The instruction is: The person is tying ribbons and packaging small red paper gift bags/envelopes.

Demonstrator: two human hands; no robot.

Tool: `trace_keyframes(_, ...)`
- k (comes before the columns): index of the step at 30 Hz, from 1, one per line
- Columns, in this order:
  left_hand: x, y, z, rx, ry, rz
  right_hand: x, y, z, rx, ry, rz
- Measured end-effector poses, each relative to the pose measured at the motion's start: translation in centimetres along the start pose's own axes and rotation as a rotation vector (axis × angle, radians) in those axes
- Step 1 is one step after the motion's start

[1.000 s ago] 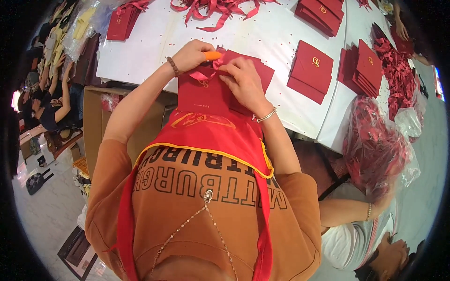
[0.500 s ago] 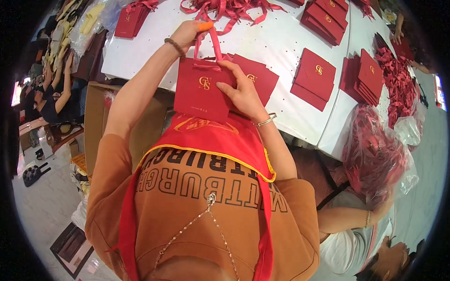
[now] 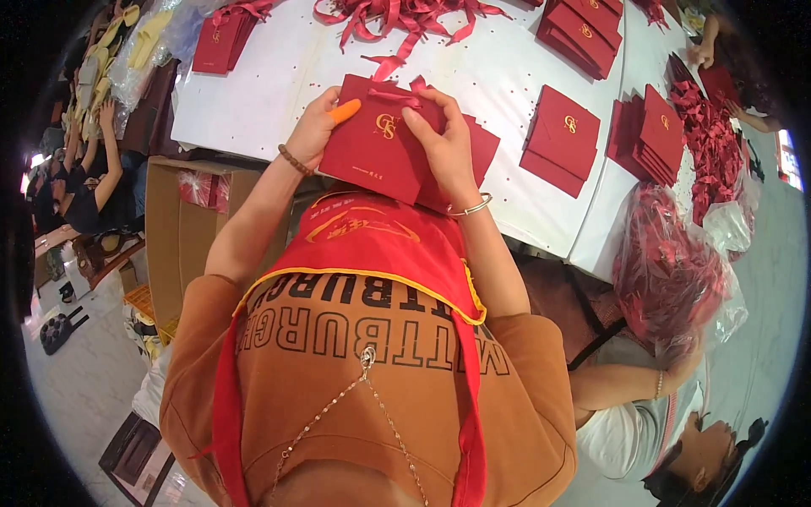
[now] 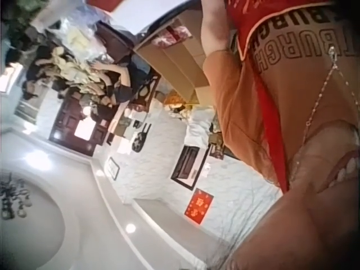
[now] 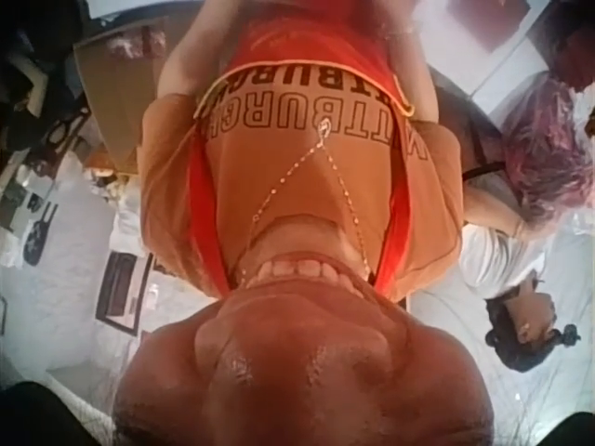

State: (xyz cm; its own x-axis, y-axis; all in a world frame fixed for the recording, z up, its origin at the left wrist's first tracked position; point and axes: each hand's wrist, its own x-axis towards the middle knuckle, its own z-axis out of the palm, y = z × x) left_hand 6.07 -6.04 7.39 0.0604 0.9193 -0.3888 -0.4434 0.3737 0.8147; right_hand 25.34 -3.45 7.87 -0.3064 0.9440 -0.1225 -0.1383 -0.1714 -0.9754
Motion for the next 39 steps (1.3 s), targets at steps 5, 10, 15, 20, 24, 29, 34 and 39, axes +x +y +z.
trace_keyframes(5, -0.4, -0.2, -0.5, 0.336, 0.092, 0.158, 1.2, 0.4, 0.2, 0.06, 0.081, 0.091)
trace_keyframes(10, 0.5, 2.2, -0.6, 1.154, 0.139, 0.924, 1.5, 0.2, 1.2, 0.068, 0.084, 0.154)
trace_keyframes(15, 1.5, 2.2, -1.8, 1.087, -0.095, 0.651, 1.6, -0.1, 1.9, 0.106, 0.017, 0.161)
trace_keyframes(20, 3.7, 3.1, -3.2, 0.621, -0.003, 0.038, 1.5, 0.2, 1.8, 0.037, -0.016, 0.144)
trace_keyframes(24, 5.0, 5.2, -1.6, 0.763, -0.028, -0.071, 1.4, 0.8, 2.4, -0.121, -0.044, 0.088)
trace_keyframes(29, 6.9, 5.9, -2.2, 0.829, -0.418, -0.145, 1.6, 0.2, 3.7, -0.097, -0.035, 0.084)
trace_keyframes(34, 7.5, 6.1, -2.7, 0.751, -0.554, -0.102, 2.0, 0.0, 4.5, -0.005, -0.02, 0.148)
trace_keyframes(39, 7.7, 6.7, -3.1, 0.764, -0.653, -0.039, 2.2, 0.4, 5.5, -0.034, 0.02, 0.029)
